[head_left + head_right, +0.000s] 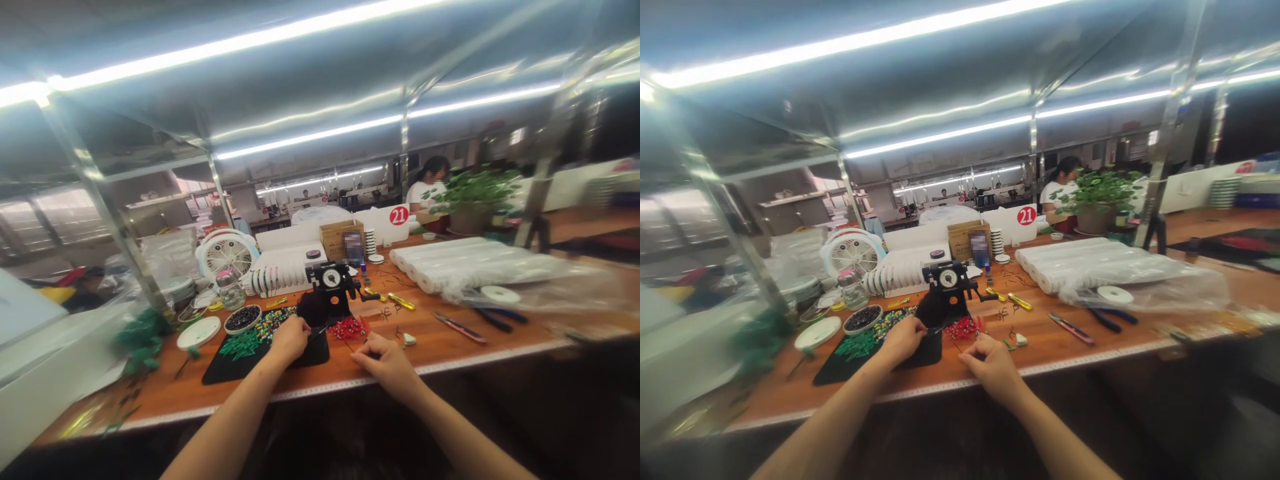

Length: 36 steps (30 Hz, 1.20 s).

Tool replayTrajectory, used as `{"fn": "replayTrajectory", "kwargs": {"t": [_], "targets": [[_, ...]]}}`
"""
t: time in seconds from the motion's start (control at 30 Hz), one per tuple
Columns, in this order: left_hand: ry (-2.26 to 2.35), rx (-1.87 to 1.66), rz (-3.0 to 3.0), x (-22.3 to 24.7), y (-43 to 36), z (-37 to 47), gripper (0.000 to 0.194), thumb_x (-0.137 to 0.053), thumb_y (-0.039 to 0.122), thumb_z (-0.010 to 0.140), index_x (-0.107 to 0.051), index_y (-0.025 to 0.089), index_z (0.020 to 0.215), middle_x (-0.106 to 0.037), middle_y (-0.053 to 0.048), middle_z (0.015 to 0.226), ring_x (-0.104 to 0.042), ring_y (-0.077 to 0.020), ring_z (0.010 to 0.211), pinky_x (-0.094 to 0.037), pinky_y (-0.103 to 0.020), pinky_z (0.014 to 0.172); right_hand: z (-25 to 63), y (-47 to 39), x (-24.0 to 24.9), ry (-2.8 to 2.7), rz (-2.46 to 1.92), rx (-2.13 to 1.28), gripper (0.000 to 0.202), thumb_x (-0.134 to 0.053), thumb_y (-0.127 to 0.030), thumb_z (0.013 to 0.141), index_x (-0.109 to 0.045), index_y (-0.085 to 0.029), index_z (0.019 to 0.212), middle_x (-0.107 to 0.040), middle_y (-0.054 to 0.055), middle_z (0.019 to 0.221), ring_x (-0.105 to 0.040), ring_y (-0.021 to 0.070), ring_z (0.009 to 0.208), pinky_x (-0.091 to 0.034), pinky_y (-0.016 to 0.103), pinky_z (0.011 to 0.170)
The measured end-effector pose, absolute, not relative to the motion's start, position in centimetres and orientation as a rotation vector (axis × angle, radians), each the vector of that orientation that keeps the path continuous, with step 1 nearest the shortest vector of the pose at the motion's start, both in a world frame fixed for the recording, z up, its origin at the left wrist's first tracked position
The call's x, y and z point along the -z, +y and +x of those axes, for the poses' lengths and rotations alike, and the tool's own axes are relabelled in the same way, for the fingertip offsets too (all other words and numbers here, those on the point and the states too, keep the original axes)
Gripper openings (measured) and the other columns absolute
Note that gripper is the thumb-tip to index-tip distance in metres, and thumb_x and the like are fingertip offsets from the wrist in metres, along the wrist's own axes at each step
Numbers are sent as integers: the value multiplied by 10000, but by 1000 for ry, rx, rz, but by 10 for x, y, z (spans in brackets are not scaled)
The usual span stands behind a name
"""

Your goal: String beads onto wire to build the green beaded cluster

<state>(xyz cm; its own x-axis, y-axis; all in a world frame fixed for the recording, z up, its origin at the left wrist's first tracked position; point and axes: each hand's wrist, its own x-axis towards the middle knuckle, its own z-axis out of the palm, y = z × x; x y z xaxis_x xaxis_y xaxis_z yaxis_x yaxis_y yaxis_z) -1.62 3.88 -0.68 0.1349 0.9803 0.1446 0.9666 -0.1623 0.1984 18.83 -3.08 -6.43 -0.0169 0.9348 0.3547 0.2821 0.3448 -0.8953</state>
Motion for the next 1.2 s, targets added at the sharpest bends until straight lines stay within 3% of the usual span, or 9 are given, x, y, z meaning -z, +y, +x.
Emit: {"fn": "replayTrajectory", "kwargs": {"t": [0.27, 0.8, 1.2], "targets": [[1848, -344, 2448, 3, 9, -10, 176, -505, 202, 785, -676, 238, 763, -634, -21, 896, -591, -183, 847, -403, -257, 730, 188, -33, 65, -1526, -1117, -747, 213, -604, -293, 721, -635, -162, 557, -519, 5, 608, -493, 140, 614, -385, 256, 609], [1891, -330, 2495, 6, 5, -13, 166, -485, 191, 798, -641, 235, 829, -586, -33, 937, -584, -202, 862, -405, -281, 709, 187, -33, 65, -1544, -1139, -751, 202, -599, -279, 723, -644, -162, 565, -507, 2, 612, -494, 141, 614, -380, 260, 608], [1724, -174, 2596, 0, 3, -15, 197, -468, 222, 842, -646, 296, 883, -558, -10, 932, -586, -185, 823, -392, -264, 688, 186, -33, 65, -1514, -1120, -723, 196, -608, -273, 714, -640, -169, 551, -504, -2, 607, -482, 132, 602, -383, 253, 598]]}}
